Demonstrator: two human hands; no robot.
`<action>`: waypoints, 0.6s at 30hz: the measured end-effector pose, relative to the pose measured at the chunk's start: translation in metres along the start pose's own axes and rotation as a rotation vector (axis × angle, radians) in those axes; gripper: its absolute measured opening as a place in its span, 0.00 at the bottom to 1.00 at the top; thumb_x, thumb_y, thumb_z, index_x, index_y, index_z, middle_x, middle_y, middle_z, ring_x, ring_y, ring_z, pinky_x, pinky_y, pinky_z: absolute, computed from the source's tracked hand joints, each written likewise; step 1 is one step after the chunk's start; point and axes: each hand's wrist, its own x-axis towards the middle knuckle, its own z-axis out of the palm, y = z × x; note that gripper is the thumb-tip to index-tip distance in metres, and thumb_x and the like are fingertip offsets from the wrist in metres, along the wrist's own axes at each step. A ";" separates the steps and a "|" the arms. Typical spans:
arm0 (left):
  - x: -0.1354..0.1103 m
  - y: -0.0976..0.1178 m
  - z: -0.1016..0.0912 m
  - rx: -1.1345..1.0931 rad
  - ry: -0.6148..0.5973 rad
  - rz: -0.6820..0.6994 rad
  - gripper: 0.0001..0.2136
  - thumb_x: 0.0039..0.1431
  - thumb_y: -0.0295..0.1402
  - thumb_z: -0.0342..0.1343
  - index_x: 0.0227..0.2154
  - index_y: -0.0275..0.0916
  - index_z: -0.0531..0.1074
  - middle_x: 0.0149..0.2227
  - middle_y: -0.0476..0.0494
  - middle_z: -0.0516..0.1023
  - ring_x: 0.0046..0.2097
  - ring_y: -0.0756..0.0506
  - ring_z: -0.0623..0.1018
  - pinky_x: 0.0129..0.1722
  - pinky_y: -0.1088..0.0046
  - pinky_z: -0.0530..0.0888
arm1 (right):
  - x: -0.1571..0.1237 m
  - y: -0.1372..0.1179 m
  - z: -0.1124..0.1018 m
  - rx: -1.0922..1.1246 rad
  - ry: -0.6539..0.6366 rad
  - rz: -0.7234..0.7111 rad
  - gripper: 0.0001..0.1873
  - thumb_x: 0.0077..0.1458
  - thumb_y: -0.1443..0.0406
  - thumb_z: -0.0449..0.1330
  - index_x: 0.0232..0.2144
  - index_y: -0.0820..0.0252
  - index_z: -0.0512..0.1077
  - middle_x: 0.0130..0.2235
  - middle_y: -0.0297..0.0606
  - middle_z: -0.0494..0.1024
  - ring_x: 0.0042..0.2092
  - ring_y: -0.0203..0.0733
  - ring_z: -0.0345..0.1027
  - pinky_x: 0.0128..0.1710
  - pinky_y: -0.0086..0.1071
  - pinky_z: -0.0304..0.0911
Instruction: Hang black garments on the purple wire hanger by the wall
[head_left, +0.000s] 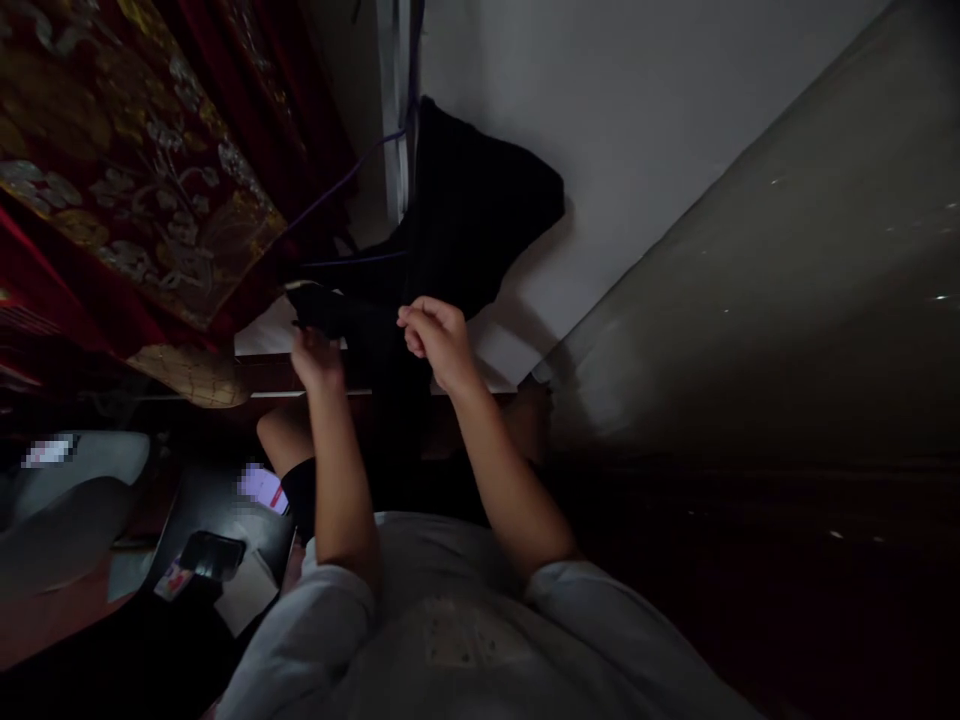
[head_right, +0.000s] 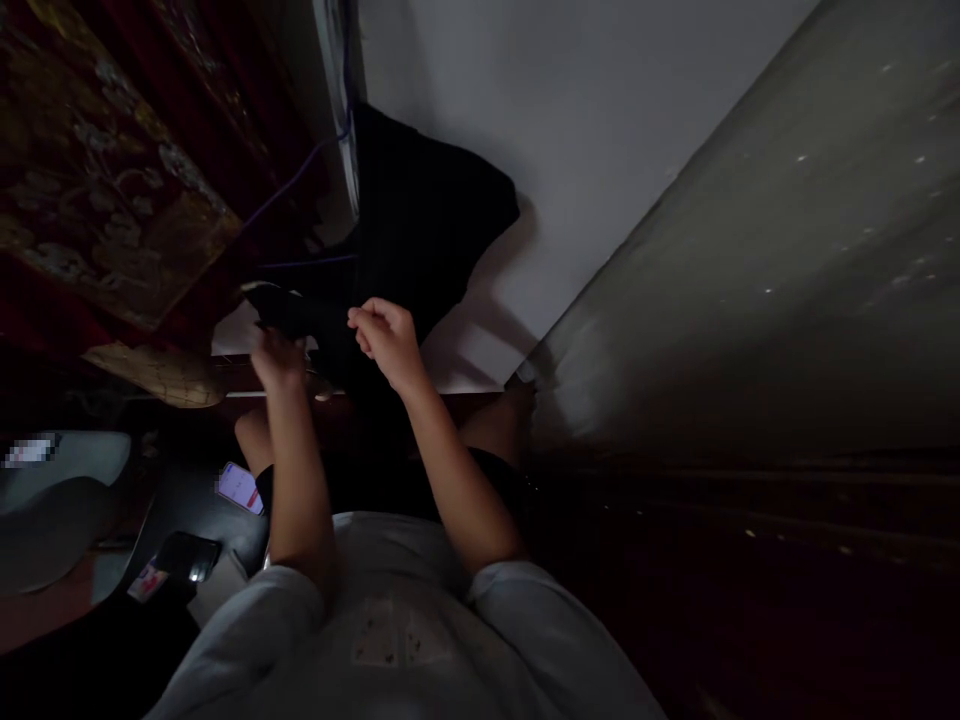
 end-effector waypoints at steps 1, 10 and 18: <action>-0.020 -0.015 0.005 -0.019 0.076 -0.043 0.25 0.77 0.50 0.33 0.29 0.40 0.62 0.28 0.48 0.68 0.47 0.47 0.76 0.47 0.66 0.68 | -0.004 0.004 -0.006 0.023 0.051 -0.002 0.17 0.55 0.56 0.65 0.23 0.58 0.67 0.17 0.25 0.60 0.19 0.26 0.50 0.18 0.24 0.44; -0.072 0.008 0.057 -0.200 0.110 -0.109 0.15 0.62 0.47 0.63 0.34 0.41 0.70 0.31 0.51 0.72 0.36 0.51 0.75 0.41 0.74 0.73 | -0.025 0.039 -0.078 -0.097 0.379 0.006 0.16 0.46 0.53 0.69 0.27 0.57 0.72 0.27 0.32 0.74 0.29 0.33 0.65 0.25 0.25 0.58; -0.105 0.055 0.089 0.105 -0.167 0.191 0.11 0.67 0.43 0.60 0.39 0.40 0.80 0.40 0.43 0.81 0.46 0.45 0.79 0.51 0.68 0.75 | -0.034 0.047 -0.047 -0.182 -0.136 -0.066 0.25 0.50 0.59 0.67 0.52 0.54 0.75 0.54 0.39 0.80 0.58 0.49 0.71 0.65 0.43 0.62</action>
